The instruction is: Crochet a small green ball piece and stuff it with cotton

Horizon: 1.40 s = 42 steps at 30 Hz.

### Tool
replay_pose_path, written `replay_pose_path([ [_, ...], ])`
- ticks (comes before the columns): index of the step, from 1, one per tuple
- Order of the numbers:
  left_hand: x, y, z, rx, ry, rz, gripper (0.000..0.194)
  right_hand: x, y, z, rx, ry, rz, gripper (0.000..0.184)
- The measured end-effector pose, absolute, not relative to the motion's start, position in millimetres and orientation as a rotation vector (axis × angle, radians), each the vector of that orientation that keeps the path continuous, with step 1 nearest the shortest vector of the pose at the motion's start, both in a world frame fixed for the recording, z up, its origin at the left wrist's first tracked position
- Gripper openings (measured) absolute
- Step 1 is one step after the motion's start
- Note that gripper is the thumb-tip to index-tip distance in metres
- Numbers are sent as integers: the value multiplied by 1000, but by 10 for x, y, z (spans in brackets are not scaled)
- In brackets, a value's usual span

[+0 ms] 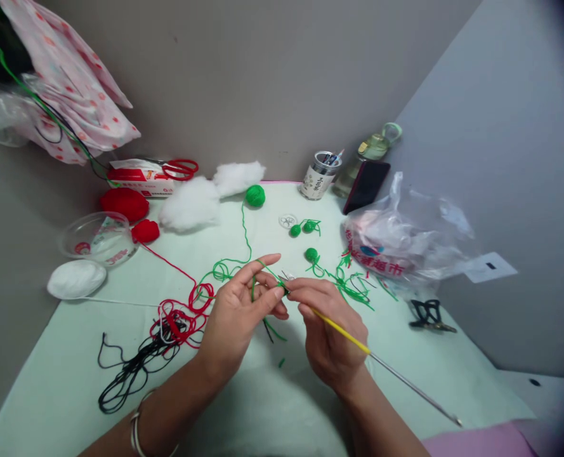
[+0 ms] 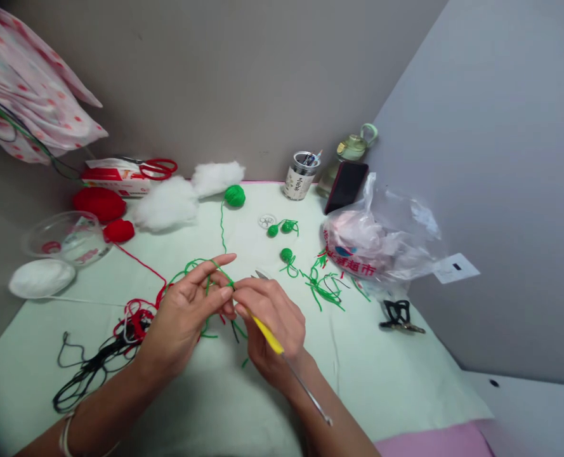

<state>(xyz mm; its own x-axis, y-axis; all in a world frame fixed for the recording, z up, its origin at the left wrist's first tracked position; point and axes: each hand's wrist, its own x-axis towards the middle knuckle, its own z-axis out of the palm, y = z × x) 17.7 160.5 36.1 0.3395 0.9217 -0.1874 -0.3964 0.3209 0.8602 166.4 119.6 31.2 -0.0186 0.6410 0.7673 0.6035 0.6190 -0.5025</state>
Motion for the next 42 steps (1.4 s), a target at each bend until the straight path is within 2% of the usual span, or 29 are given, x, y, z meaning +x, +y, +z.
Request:
replay_pose_path([
  [5,185,1571,386,697,733,938,48,1661,1170,200,-1136,-1746,-161,32],
  [8,158,1601,418,525,666,828,44,1652,1143,180,-1143,-1721,-176,34],
  [12,100,1677,453,482,661,850,34,1645,1170,256,-1097,-1379,196,26],
  [15,100,1680,460,583,661,868,35,1639,1223,289,-1018,-1173,539,22],
  [17,127,1654,455,653,680,881,36,1628,1243,284,-1020,-1185,626,20],
  [19,161,1624,447,690,710,906,38,1612,1237,264,-1060,-1240,575,20],
  [22,191,1599,434,653,706,902,43,1592,1197,226,-1125,-1388,331,26],
  [25,173,1618,428,542,653,833,40,1608,1172,209,-1143,-1530,140,32],
  [29,120,1665,435,453,638,843,34,1676,1210,241,-1078,-1259,432,21],
  [33,126,1653,438,540,651,858,31,1691,1257,250,-1010,-1111,728,19],
  [39,159,1645,440,613,701,922,28,1658,1254,246,-1007,-1038,676,19],
  [42,156,1646,439,623,717,931,27,1638,1234,266,-1049,-1125,536,19],
])
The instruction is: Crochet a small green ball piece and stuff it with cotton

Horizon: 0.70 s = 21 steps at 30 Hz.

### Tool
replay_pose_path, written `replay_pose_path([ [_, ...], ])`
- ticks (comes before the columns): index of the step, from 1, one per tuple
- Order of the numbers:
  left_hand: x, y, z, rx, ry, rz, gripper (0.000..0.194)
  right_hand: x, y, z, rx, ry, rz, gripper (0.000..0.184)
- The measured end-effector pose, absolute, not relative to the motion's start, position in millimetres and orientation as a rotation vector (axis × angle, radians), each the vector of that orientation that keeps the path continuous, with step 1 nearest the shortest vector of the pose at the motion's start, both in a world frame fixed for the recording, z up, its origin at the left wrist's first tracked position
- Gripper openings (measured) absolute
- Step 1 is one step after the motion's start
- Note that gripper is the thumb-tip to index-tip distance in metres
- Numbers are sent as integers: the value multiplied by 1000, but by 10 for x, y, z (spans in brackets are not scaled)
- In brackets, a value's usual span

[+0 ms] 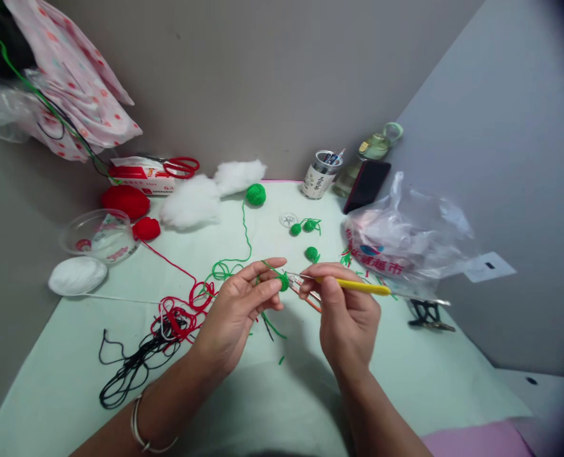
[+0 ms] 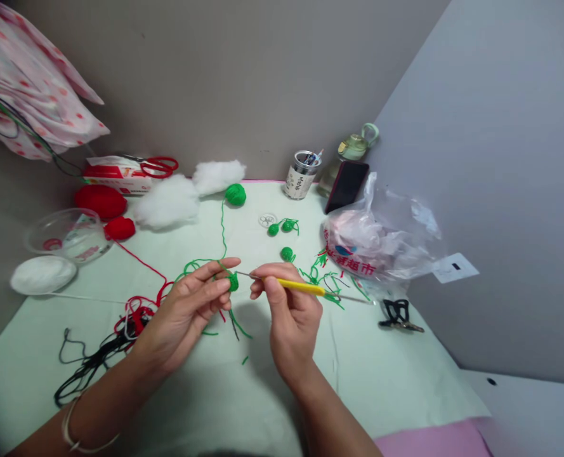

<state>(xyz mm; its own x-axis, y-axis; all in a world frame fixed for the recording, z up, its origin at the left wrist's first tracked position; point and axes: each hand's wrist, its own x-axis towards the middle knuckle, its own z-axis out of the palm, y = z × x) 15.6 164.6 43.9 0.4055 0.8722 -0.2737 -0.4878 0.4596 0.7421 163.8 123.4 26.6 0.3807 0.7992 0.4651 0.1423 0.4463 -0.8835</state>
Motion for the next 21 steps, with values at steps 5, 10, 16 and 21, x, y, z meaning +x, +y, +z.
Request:
replay_pose_path([
  [5,148,1627,444,658,710,860,46,1600,1222,266,-1040,-1294,413,20],
  [10,127,1639,461,649,699,780,70,1608,1244,224,-981,-1120,718,19],
  [16,126,1651,432,685,698,813,54,1633,1260,223,-919,-997,887,18],
  [21,132,1657,402,674,717,886,38,1650,1275,239,-908,-956,850,20],
])
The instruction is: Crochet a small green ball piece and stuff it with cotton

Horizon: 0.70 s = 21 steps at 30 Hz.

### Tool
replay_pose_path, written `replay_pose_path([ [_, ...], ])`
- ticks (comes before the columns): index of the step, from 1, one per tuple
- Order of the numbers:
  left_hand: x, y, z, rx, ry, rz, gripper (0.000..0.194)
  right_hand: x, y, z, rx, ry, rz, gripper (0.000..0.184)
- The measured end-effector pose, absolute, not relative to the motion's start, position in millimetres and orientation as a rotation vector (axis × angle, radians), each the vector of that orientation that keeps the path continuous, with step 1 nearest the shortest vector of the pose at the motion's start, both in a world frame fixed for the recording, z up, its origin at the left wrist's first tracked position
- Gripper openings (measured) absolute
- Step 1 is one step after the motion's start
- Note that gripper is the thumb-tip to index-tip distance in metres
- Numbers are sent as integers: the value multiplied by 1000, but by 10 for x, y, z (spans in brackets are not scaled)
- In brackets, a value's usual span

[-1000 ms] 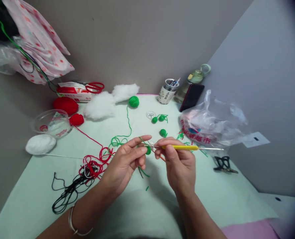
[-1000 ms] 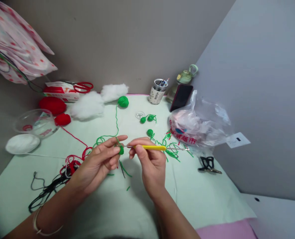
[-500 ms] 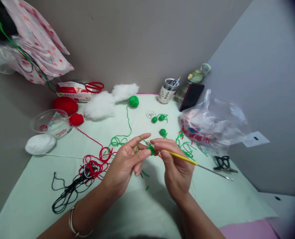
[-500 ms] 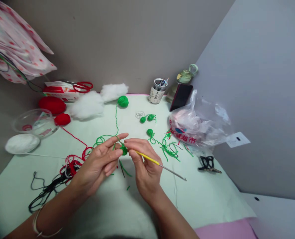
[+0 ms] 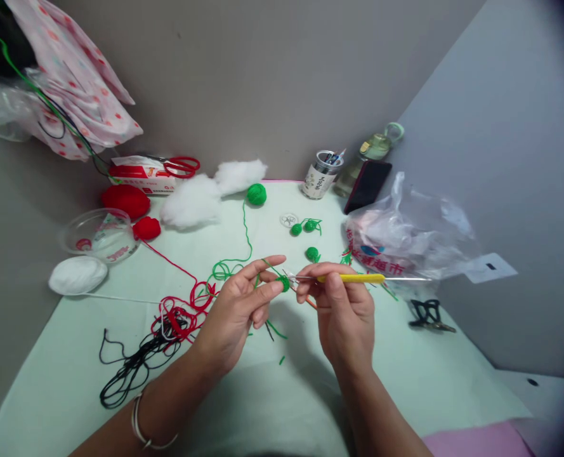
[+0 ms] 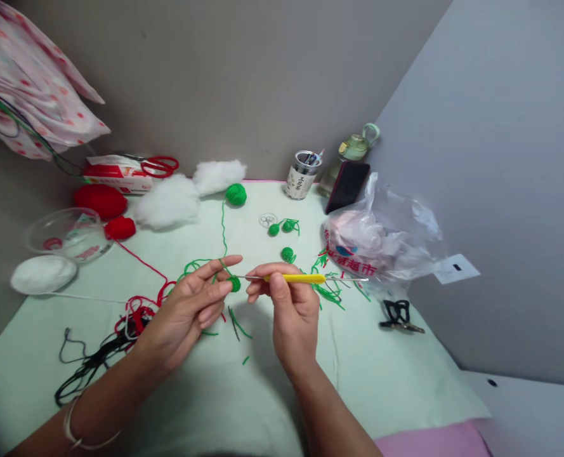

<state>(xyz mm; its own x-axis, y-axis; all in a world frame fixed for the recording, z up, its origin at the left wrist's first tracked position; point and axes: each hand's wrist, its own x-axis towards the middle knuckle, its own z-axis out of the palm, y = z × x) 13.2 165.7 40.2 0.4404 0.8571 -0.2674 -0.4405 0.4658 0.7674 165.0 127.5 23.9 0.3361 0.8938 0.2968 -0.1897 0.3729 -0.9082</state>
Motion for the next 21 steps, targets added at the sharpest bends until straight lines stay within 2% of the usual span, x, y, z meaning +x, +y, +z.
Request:
replay_pose_path([
  [4,122,1650,393,691,710,884,33,1643,1272,243,-926,-978,789,21],
  [10,120,1639,387,716,692,875,27,1635,1227,257,-985,-1066,526,20],
  [14,126,1642,391,709,698,872,25,1646,1213,262,-935,-1067,598,22],
  [21,140,1638,404,706,700,856,11,1637,1214,255,-938,-1056,648,22],
])
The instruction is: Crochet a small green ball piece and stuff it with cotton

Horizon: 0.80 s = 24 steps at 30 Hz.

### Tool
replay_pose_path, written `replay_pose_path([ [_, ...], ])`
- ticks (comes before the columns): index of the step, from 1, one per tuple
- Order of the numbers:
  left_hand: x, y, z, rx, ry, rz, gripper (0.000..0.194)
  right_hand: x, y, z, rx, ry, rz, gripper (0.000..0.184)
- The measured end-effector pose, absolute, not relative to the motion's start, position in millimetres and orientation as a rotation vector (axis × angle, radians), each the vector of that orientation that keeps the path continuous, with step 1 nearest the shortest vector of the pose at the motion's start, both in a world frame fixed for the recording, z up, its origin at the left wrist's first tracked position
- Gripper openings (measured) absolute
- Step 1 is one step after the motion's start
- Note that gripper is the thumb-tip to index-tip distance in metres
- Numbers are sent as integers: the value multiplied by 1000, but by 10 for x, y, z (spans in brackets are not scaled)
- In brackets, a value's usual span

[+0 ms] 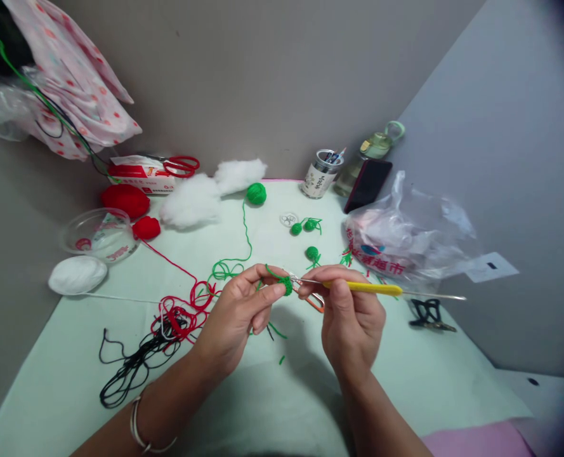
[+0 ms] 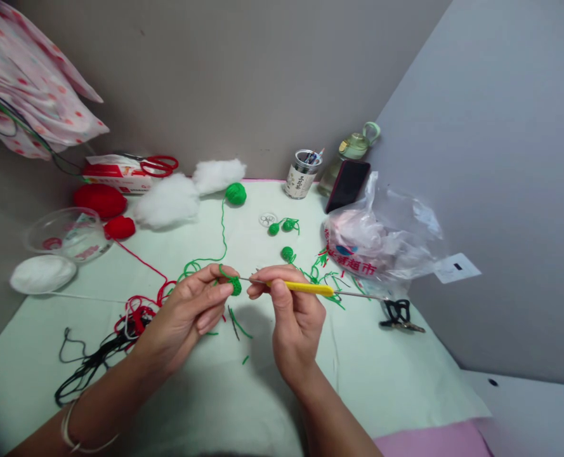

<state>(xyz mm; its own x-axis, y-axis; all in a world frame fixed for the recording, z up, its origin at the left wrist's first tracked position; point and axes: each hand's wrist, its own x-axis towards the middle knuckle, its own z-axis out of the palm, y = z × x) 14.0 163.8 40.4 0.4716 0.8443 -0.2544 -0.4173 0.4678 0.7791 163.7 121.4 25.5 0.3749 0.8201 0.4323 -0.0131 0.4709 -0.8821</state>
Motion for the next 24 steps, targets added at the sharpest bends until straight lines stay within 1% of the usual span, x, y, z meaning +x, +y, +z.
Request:
replay_pose_path([
  [17,151,1635,391,727,688,851,9,1664,1207,239,-953,-1125,671,22],
  [21,142,1627,411,750,713,847,15,1661,1233,269,-939,-1054,744,21],
  [24,142,1626,423,764,727,835,30,1656,1263,282,-903,-971,831,23],
])
